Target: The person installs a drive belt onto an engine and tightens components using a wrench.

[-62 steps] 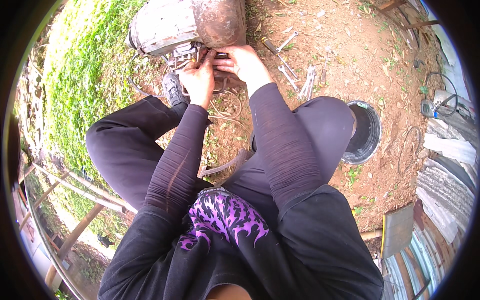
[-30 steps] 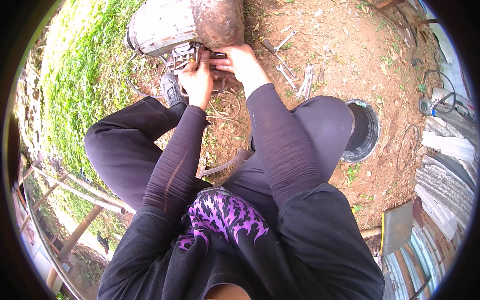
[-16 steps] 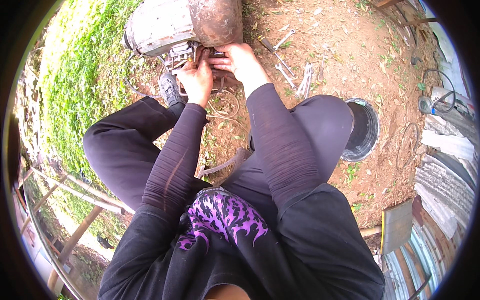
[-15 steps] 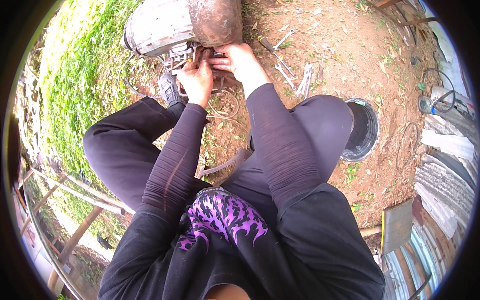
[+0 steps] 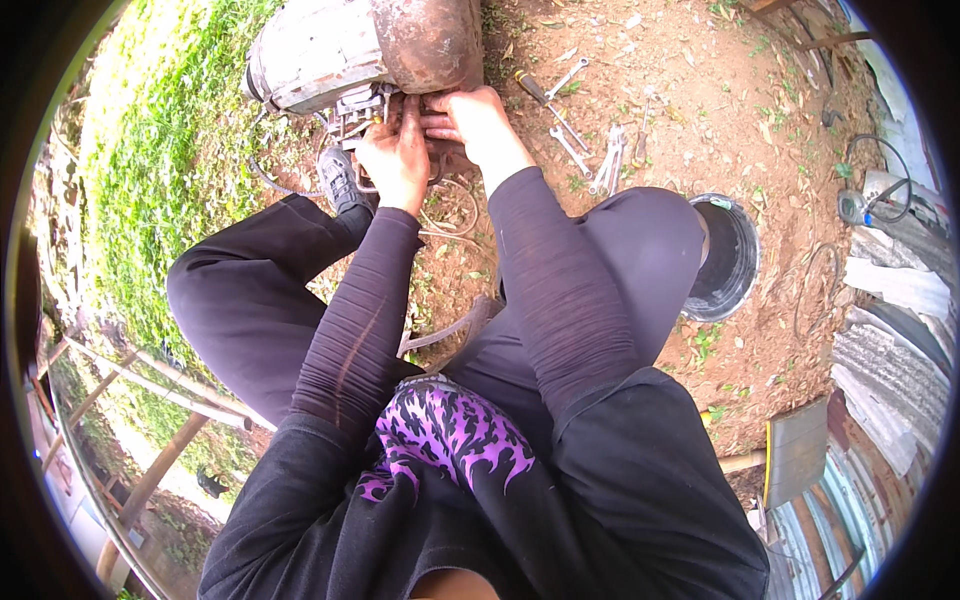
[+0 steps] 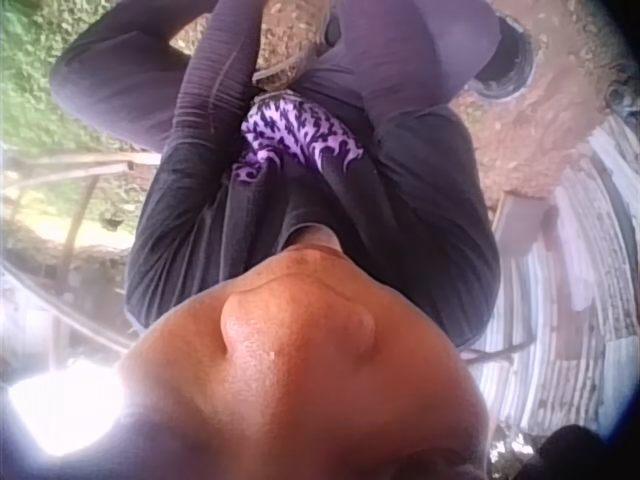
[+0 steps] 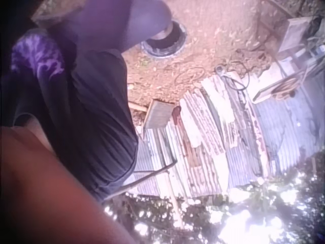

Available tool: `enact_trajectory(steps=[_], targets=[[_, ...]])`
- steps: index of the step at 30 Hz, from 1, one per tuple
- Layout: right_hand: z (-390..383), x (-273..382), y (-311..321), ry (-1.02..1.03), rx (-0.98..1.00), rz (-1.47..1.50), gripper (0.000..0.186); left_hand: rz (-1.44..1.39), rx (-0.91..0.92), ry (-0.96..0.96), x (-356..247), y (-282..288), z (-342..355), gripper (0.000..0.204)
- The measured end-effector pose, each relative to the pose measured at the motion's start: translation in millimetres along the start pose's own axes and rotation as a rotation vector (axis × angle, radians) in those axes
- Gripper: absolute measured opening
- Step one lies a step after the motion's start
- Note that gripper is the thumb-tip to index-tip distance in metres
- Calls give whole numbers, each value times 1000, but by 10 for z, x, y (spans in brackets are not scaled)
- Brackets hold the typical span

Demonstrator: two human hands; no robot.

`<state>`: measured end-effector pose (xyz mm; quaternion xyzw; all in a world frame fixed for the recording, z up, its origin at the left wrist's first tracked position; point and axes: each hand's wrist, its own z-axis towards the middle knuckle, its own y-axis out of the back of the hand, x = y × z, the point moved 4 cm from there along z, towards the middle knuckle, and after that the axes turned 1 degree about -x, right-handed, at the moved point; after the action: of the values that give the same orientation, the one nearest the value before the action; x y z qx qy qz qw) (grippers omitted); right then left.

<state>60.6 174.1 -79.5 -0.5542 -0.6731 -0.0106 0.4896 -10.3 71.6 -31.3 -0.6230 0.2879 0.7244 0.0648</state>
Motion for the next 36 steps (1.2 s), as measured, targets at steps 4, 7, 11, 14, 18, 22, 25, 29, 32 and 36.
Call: enact_trajectory(steps=[4,7,11,14,18,22,25,29,32,36], targets=[[11,-12,20,-12,1,1,31,158,30,-31,90,-9,52,22],[56,-42,32,-26,8,3,31,127,24,-112,167,-61,58,22],[23,-24,13,-12,-1,12,32,-12,58,-41,277,-87,33,22],[29,-23,8,-36,15,15,33,-100,4,-128,341,-78,45,23],[-31,22,5,-52,17,15,32,-98,-95,-29,351,-66,82,35],[-53,53,-13,-78,28,7,30,-267,-127,21,197,-101,28,29],[-33,45,-2,-78,34,10,31,-305,-93,9,184,-112,16,15],[-66,52,-48,-75,47,23,32,-293,-90,39,372,-98,49,24],[-45,47,0,-84,33,25,31,-493,-142,91,62,-147,-12,19],[-43,65,-35,-97,34,-7,32,-342,-163,46,136,-113,20,14]])
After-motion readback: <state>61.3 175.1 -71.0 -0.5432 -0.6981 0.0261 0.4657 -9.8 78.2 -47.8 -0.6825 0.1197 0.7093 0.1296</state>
